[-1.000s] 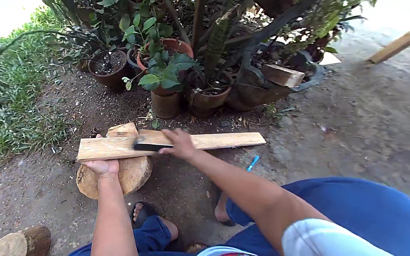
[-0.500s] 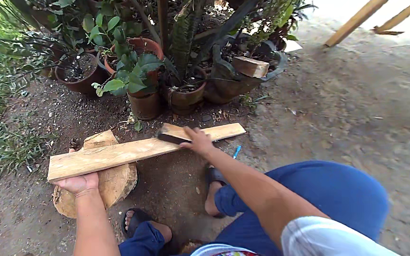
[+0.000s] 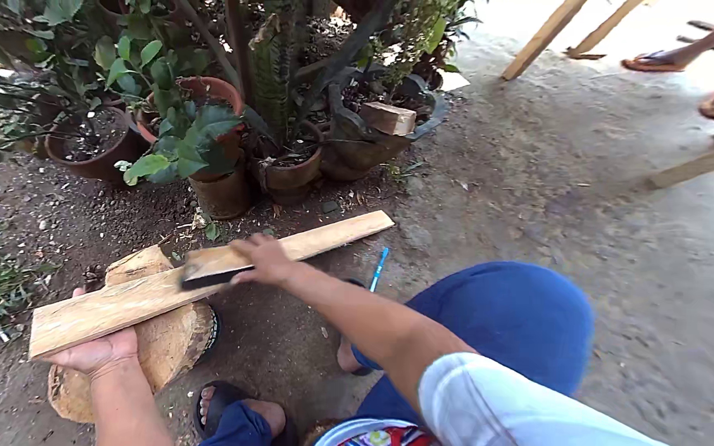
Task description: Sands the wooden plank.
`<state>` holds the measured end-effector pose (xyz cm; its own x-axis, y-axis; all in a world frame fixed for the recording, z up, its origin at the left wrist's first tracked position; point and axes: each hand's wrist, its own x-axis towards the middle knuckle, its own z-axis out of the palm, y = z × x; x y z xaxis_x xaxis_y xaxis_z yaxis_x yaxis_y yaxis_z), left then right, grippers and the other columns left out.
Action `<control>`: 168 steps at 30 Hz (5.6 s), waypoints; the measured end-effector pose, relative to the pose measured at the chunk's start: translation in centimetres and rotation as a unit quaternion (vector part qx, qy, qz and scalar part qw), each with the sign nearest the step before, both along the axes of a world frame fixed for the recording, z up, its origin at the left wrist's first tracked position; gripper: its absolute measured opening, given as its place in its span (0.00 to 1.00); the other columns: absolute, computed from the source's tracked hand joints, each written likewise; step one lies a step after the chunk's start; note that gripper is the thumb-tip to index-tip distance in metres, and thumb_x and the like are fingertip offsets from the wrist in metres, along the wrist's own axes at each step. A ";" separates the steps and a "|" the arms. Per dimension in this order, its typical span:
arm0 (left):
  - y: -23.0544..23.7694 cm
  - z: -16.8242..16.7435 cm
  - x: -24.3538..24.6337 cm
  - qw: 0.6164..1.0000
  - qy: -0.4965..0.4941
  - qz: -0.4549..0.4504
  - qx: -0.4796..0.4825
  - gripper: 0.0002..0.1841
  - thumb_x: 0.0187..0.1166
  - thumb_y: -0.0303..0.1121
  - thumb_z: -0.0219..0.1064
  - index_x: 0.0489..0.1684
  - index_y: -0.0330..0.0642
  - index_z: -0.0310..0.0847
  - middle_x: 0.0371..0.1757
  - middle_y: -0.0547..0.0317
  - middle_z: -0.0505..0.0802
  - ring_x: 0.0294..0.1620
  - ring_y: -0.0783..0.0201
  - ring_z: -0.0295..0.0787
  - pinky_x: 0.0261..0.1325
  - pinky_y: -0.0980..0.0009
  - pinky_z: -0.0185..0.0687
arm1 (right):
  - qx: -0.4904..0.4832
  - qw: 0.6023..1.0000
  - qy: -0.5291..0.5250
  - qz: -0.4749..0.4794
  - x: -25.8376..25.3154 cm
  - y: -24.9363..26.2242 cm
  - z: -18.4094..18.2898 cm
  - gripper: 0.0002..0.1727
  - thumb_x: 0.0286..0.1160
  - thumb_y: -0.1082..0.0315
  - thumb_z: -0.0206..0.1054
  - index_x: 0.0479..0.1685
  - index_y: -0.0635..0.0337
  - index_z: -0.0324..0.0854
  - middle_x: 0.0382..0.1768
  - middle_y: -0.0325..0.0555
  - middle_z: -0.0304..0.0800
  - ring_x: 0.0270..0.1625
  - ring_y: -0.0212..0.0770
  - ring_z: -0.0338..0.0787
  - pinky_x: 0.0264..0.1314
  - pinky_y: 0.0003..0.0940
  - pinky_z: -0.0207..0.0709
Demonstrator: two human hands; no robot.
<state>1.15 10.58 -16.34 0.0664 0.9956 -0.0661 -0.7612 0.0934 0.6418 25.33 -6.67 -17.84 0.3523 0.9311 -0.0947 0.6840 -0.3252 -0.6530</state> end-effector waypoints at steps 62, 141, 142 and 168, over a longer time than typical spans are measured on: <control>-0.4 0.8 0.2 0.999 0.031 0.030 -0.029 0.46 0.81 0.70 0.11 0.85 0.52 0.57 0.78 0.51 0.78 0.78 0.52 0.74 0.75 0.43 0.72 | 0.012 0.999 0.022 0.030 -9.3 7.7 6.1 0.49 0.63 0.31 0.76 0.82 0.53 0.75 0.73 0.72 0.78 0.75 0.73 0.77 0.76 0.73 0.67; -0.5 1.5 0.4 0.996 0.038 0.058 -0.058 0.50 0.76 0.75 0.11 0.90 0.56 0.51 0.84 0.51 0.71 0.83 0.50 0.68 0.79 0.40 0.65 | -0.048 0.995 0.003 -0.090 5.3 -5.4 -1.8 0.50 0.64 0.44 0.82 0.82 0.69 0.70 0.71 0.80 0.76 0.75 0.78 0.76 0.78 0.72 0.67; -0.5 1.5 0.4 0.996 0.038 0.059 -0.059 0.50 0.76 0.75 0.11 0.89 0.56 0.51 0.84 0.51 0.72 0.83 0.50 0.69 0.79 0.39 0.66 | -0.029 0.998 0.000 -0.059 2.9 -3.2 -0.5 0.50 0.62 0.40 0.82 0.81 0.66 0.73 0.70 0.77 0.78 0.74 0.76 0.77 0.78 0.71 0.67; -0.6 1.7 0.5 0.995 0.053 0.065 -0.061 0.51 0.74 0.76 0.09 0.90 0.56 0.50 0.85 0.51 0.70 0.84 0.51 0.67 0.81 0.40 0.64 | 0.012 0.996 -0.078 -0.045 0.9 -3.3 -0.7 0.52 0.63 0.29 0.73 0.77 0.66 0.77 0.65 0.76 0.83 0.68 0.77 0.82 0.70 0.77 0.68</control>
